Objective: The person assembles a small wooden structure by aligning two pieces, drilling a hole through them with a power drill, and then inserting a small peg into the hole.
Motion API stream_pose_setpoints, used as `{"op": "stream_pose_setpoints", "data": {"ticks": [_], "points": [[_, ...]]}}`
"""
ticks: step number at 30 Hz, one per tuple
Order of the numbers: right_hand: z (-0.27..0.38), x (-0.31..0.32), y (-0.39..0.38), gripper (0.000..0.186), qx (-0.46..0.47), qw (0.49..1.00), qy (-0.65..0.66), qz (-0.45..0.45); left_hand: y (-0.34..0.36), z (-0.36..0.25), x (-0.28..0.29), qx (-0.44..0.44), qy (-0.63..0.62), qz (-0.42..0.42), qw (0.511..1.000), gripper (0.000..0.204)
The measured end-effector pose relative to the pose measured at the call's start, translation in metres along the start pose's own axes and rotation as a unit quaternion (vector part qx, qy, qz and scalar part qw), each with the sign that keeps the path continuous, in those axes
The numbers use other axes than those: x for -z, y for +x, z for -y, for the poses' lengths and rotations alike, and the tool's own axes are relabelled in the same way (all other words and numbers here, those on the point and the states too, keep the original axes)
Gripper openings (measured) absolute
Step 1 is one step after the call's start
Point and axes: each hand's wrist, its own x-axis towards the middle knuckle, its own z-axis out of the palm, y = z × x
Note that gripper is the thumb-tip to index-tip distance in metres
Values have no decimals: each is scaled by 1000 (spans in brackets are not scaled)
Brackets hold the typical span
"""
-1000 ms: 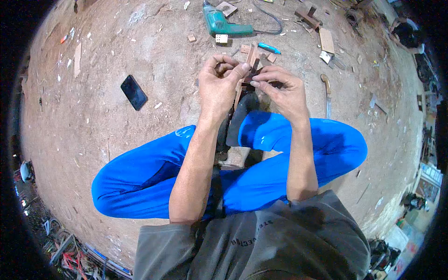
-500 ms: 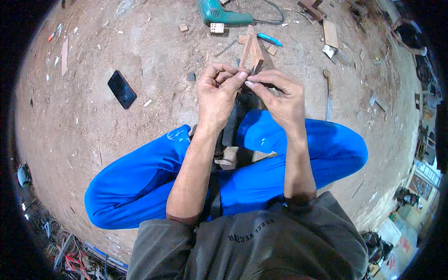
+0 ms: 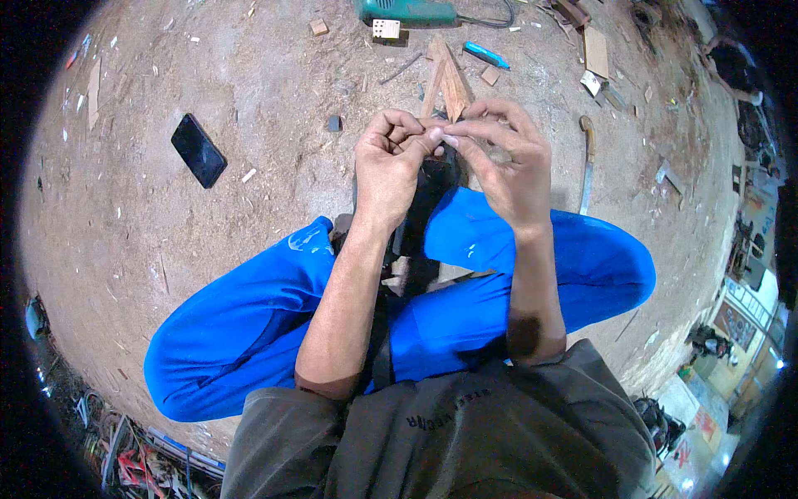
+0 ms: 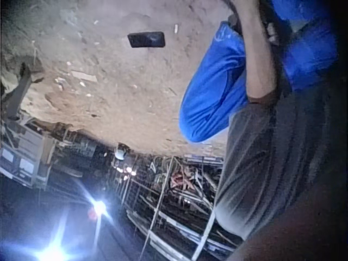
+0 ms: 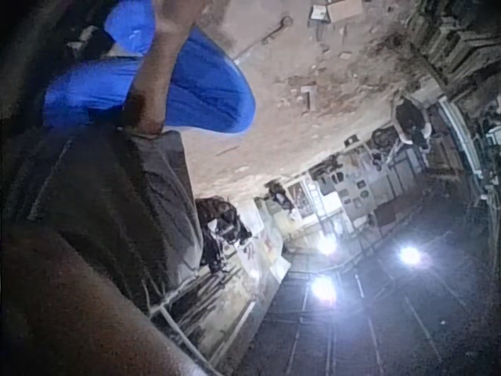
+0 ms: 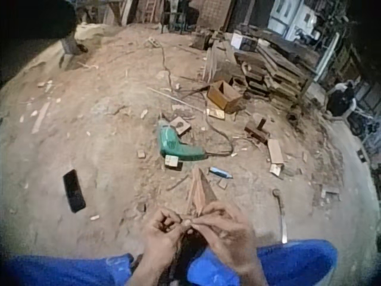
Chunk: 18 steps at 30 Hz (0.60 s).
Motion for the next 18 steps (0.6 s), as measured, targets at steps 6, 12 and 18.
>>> {"op": "stream_pose_setpoints", "data": {"ticks": [6,12,18], "points": [[-12,5,32,18,130,984,-83,85,7,13,12,48,-135,9,990,18],[-19,9,64,19,168,940,-120,270,6,9,14,39,-147,-20,988,19],[-24,1,80,16,94,933,-39,345,7,2,18,52,-110,-59,991,19]]}}
